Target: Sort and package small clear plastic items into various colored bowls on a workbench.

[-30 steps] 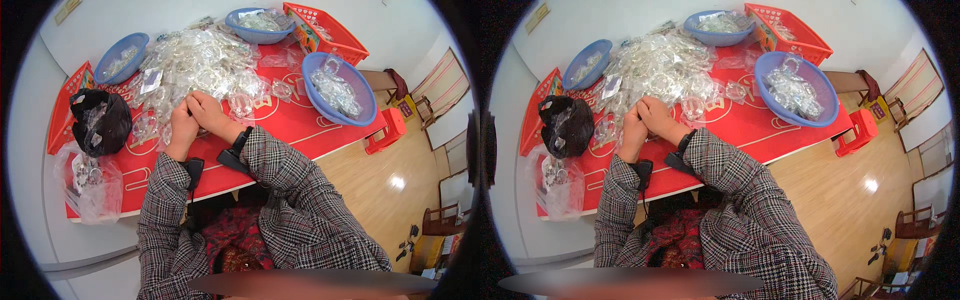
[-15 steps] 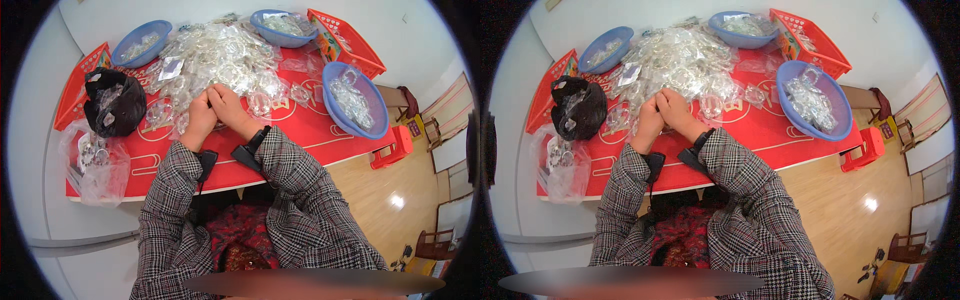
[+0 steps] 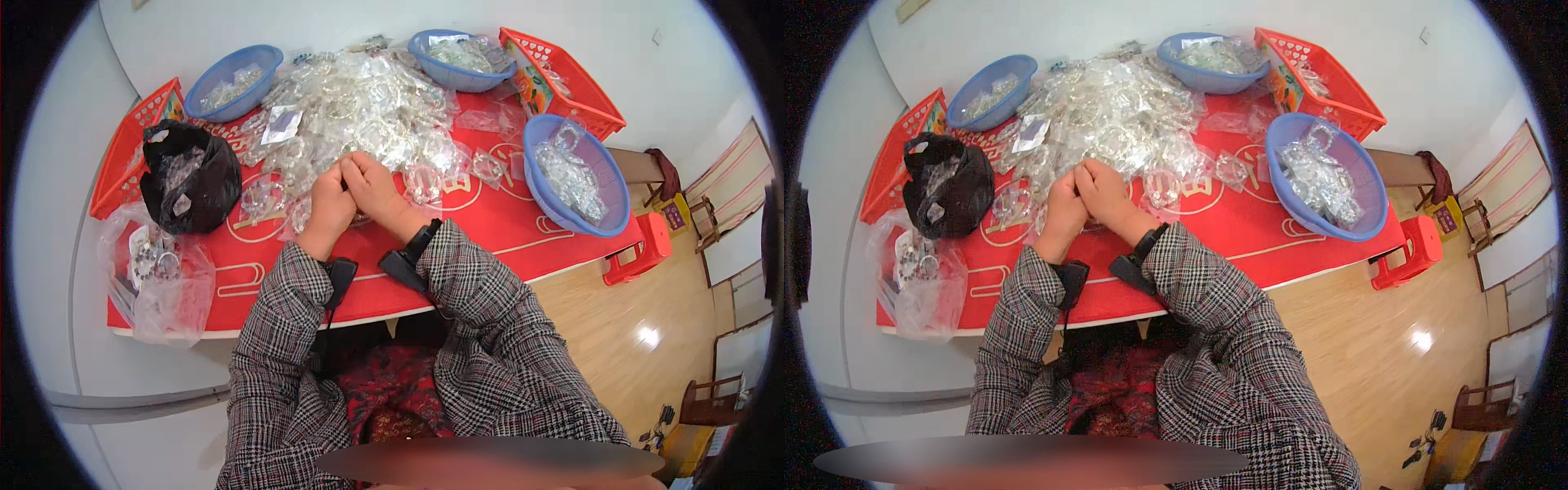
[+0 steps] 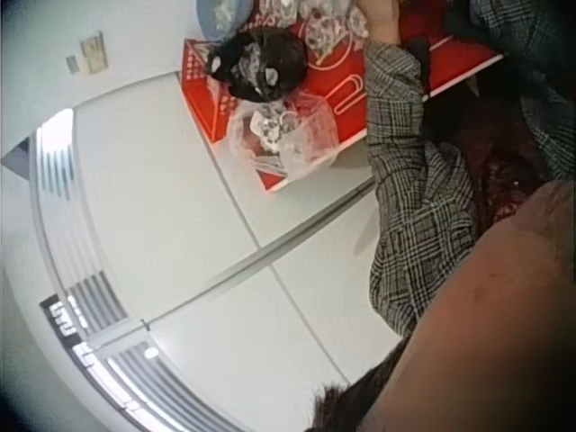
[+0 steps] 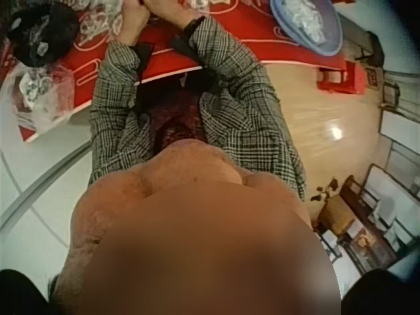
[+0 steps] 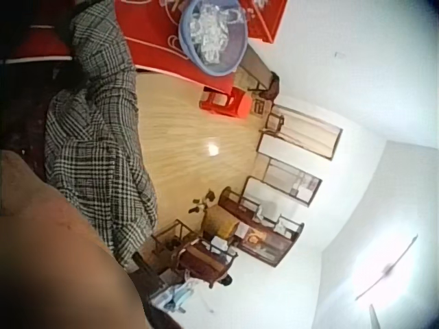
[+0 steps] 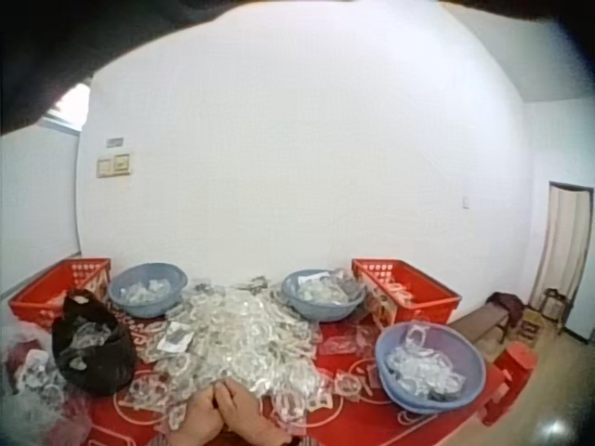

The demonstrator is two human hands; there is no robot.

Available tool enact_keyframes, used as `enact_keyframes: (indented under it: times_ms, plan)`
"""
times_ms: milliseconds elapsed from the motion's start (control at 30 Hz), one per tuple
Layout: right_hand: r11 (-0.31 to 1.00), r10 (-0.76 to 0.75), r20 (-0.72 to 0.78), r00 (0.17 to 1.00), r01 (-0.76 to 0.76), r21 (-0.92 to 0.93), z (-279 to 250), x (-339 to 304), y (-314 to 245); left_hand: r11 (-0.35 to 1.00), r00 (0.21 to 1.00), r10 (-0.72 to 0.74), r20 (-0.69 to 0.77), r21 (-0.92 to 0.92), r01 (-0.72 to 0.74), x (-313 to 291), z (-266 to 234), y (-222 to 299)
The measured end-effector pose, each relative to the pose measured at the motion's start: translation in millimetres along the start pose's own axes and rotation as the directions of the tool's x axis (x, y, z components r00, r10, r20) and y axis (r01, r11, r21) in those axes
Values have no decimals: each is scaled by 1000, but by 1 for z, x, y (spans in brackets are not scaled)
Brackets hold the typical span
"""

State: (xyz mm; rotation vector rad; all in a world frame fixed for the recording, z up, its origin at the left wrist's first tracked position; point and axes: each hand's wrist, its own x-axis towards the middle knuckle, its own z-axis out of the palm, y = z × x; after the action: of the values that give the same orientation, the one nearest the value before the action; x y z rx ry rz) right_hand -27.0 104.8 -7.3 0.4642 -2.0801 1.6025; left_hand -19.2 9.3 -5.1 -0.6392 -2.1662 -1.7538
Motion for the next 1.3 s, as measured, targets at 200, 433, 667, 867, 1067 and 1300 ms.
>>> enact_keyframes:
  times_ms: [200,433,667,867,1067,1300]
  plan:
    - [1000,14,19,1000,-15,25,-2,-1,-3,999,999,-20,30,39,19,0,-2,-1]
    - [1000,5,9,1000,-5,31,0,0,-3,1000,999,-26,30,10,25,1,-2,-4]
    - [1000,25,24,999,-25,5,-1,0,1,995,995,-98,28,23,98,0,-1,3]
    - [999,46,53,998,-44,-28,-2,0,1,998,998,-62,22,-19,62,0,-1,1]
    - [999,25,18,1000,-25,40,1,0,0,999,999,-26,26,40,25,-1,-3,1]
    - [1000,29,18,999,-29,6,-1,-1,-1,999,999,-39,21,-32,40,0,0,-4]
